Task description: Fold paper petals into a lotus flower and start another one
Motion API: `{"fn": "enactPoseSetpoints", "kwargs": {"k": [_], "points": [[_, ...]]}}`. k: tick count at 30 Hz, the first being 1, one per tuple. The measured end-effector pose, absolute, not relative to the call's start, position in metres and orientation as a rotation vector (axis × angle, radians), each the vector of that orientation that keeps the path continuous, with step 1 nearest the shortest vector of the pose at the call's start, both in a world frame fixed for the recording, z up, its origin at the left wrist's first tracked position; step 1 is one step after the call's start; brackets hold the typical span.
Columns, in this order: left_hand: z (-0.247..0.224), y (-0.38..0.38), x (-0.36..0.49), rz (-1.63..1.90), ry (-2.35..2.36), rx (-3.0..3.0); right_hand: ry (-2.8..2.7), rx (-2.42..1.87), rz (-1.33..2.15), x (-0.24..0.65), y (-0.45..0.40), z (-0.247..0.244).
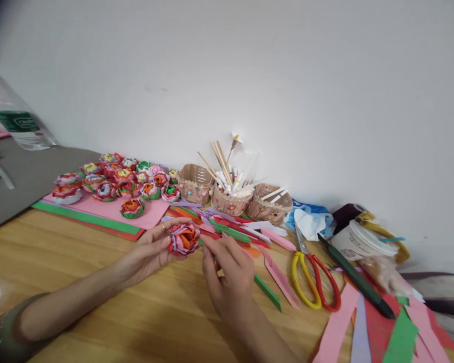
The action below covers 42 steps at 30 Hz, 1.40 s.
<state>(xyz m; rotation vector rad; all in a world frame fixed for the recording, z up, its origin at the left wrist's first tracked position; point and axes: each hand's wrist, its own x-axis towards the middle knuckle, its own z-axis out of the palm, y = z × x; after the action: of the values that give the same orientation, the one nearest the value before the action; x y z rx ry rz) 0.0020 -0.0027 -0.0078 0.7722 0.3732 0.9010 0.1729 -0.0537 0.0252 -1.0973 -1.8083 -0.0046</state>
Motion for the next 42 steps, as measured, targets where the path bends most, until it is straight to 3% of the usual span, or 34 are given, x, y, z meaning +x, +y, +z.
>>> {"fn": "enactPoseSetpoints", "kwargs": {"k": [6,10,25,34,42], "points": [[-0.008,-0.003,0.001,0.901,0.341,0.748,-2.151,-0.935,-0.3,0.171,-0.059,0.02],[-0.01,-0.003,0.001,0.897,0.332,0.753,-2.05,-0.962,-0.267,0.171,-0.059,0.02],[-0.013,-0.002,0.004,1.049,0.368,1.079,-1.302,-1.359,1.093,0.168,-0.048,0.036],[-0.018,0.001,0.006,1.056,0.359,1.238,-1.144,-1.427,1.269,0.168,-0.042,0.034],[-0.021,0.001,0.006,1.094,0.395,1.213,-1.272,-1.44,1.174,0.166,-0.043,0.034]]}}
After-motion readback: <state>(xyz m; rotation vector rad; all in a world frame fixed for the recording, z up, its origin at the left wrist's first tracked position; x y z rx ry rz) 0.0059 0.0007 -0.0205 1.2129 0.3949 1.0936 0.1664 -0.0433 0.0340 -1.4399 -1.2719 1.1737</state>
